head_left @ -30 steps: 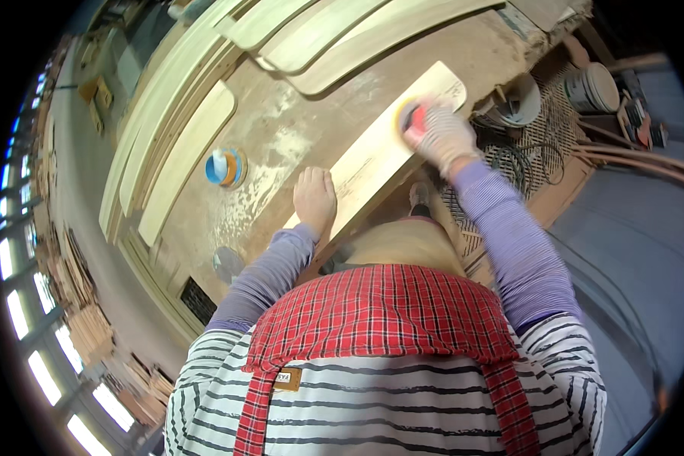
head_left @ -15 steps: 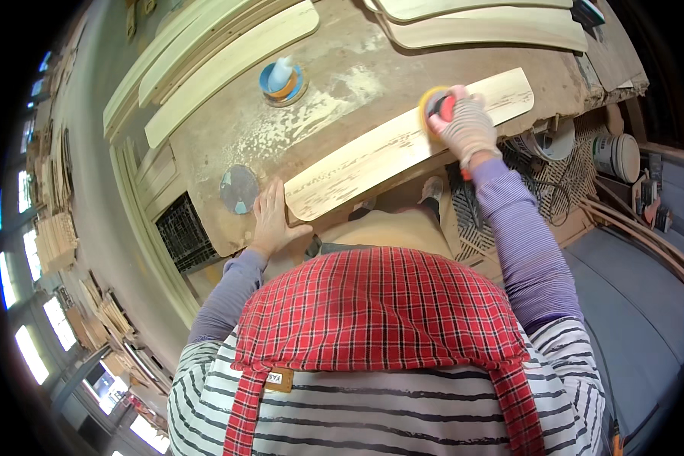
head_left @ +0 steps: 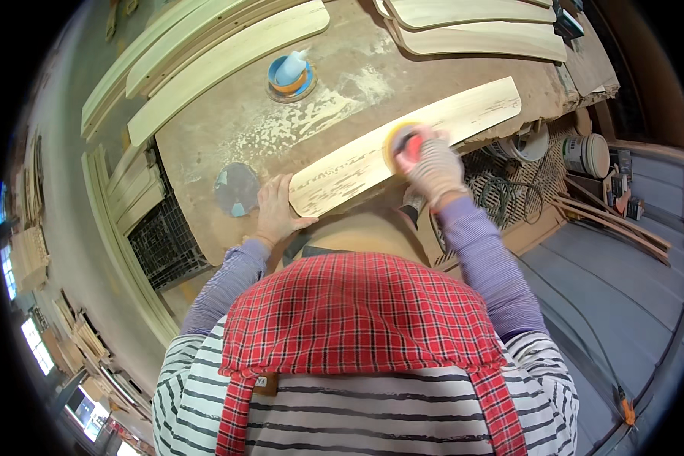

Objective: The person sands wooden boards using a power sander, applies liquid from a bottle to one board, and wipes it with a cloth.

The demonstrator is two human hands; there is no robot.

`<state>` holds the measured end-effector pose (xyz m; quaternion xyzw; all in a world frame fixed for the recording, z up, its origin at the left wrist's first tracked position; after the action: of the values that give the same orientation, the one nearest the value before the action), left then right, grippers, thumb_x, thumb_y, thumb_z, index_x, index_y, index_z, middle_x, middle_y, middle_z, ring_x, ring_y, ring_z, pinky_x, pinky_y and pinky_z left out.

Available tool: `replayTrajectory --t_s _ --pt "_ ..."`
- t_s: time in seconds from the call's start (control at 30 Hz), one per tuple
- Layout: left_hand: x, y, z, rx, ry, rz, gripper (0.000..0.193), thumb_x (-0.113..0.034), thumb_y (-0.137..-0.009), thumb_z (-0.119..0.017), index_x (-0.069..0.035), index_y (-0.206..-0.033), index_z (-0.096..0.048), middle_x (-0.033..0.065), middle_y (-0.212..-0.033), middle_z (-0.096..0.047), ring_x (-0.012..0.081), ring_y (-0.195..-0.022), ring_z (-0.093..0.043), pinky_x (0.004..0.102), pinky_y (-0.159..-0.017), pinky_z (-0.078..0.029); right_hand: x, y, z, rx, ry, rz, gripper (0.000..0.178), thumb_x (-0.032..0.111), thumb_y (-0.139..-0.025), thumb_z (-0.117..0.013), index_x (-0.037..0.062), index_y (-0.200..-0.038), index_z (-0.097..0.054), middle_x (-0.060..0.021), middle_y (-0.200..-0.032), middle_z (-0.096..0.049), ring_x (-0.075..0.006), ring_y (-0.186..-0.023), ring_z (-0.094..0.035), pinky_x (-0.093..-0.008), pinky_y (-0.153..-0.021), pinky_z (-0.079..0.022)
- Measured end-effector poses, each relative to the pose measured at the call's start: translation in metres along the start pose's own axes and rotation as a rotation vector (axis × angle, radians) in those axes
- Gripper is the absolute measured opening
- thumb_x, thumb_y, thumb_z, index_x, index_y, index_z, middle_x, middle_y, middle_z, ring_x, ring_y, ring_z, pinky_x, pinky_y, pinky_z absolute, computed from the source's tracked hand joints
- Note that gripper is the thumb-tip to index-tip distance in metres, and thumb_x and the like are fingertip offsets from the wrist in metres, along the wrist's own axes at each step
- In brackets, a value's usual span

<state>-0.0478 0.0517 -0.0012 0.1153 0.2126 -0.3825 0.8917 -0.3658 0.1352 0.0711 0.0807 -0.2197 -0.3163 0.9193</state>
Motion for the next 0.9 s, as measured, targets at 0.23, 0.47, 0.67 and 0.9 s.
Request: replayTrajectory --t_s 0.23,0.47,0.67,0.9 --pt "-0.006 -0.007 0.007 0.018 0.021 -0.018 0.110 -0.049 -0.058 -0.088 -0.004 -0.143 -0.037 0.0179 -0.137 -0.045 0.0367 -0.133 -0.037 0.0488 -0.112 -0.025 -0.135 -0.052 0.076 -0.275 -0.094 -0.463 0.070 0.037 -0.072 -0.079 0.0100 -0.129 -0.050 -0.0282 -0.124 -0.054 -0.0426 -0.109 -0.062 -0.0438 -0.096 -0.052" --pt "0.031 -0.031 0.014 0.041 0.353 -0.090 0.030 -0.014 -0.095 -0.055 -0.010 -0.122 -0.068 0.0114 -0.112 -0.063 0.0294 -0.106 -0.057 0.0387 -0.095 -0.043 0.054 0.025 -0.022 0.131 0.091 -0.037 0.043 0.038 -0.086 -0.063 0.0106 -0.119 -0.057 -0.0235 -0.126 -0.054 -0.0405 -0.104 -0.066 -0.0447 -0.088 -0.056" --pt "0.044 -0.037 0.009 0.122 0.456 0.016 0.031 -0.015 -0.094 -0.061 -0.012 -0.124 -0.069 0.0121 -0.104 -0.063 0.0272 -0.101 -0.059 0.0353 -0.091 -0.047 0.147 0.082 -0.086 0.308 0.067 0.450 0.042 0.020 -0.085 -0.065 0.0208 -0.125 -0.053 -0.0202 -0.126 -0.052 -0.0418 -0.108 -0.062 -0.0514 -0.087 -0.054" --pt "0.050 -0.036 0.014 0.144 0.477 0.142 0.028 -0.024 -0.093 -0.064 -0.009 -0.114 -0.073 0.0116 -0.104 -0.068 0.0267 -0.099 -0.065 0.0349 -0.088 -0.050 -0.031 -0.011 0.008 -0.048 0.000 -0.122 0.067 0.044 -0.078 -0.074 0.0130 -0.131 -0.047 -0.0285 -0.128 -0.050 -0.0438 -0.110 -0.062 -0.0444 -0.094 -0.053"
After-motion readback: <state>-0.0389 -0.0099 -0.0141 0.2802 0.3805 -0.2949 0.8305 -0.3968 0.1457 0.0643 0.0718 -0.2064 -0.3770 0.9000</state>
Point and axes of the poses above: each hand's wrist, its own y-axis away from the middle knuckle, its own z-axis out of the back of the hand, x = y × z, the point moved 8 cm from there along -y, towards the middle knuckle
